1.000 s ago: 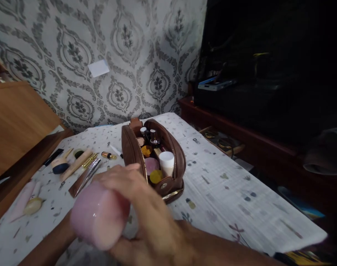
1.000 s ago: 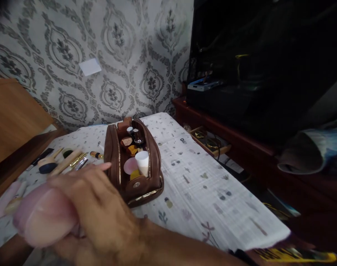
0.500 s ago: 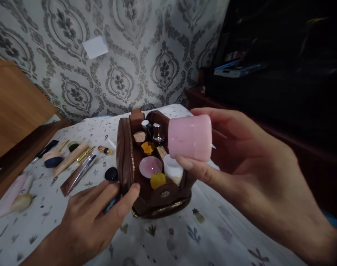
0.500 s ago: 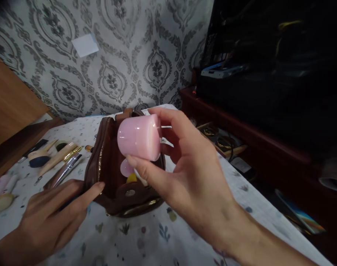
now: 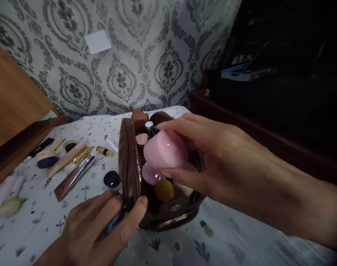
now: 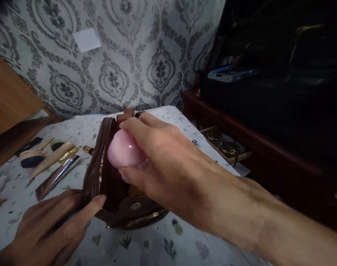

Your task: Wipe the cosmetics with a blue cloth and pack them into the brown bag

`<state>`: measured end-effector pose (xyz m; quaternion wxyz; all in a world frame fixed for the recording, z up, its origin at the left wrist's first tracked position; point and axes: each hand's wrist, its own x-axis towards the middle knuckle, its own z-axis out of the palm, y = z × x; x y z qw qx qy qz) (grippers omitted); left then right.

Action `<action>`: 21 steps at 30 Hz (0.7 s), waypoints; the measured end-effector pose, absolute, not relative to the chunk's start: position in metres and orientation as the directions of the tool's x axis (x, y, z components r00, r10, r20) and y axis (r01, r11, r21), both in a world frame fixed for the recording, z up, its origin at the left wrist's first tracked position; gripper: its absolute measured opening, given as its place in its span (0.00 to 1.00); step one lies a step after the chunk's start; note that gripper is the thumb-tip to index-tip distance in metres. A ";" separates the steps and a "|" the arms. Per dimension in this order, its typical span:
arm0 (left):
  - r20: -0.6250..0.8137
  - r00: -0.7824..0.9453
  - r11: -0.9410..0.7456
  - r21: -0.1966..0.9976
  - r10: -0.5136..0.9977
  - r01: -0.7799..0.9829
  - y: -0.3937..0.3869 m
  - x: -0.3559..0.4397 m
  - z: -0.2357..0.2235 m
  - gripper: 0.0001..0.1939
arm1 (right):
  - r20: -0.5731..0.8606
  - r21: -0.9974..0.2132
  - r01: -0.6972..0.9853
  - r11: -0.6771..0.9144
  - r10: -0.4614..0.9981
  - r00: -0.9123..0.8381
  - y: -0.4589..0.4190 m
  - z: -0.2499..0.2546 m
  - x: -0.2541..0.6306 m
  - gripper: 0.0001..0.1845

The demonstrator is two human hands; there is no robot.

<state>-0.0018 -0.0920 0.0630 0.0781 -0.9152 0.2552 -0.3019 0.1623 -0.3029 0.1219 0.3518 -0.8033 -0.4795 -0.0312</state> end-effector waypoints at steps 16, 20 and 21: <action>0.515 0.715 -0.881 -0.243 -0.472 -0.407 -0.095 -0.004 0.063 0.21 | 0.024 -0.395 0.854 -0.338 0.926 0.377 -0.259 0.128 0.169 0.14; 0.536 0.723 -0.900 -0.232 -0.435 -0.370 -0.097 -0.006 0.059 0.21 | -0.004 -0.390 0.871 -0.300 0.946 0.324 -0.253 0.124 0.172 0.12; 0.541 0.730 -0.909 -0.223 -0.416 -0.353 -0.097 -0.006 0.059 0.21 | -0.017 -0.394 0.869 -0.299 0.948 0.318 -0.252 0.123 0.173 0.12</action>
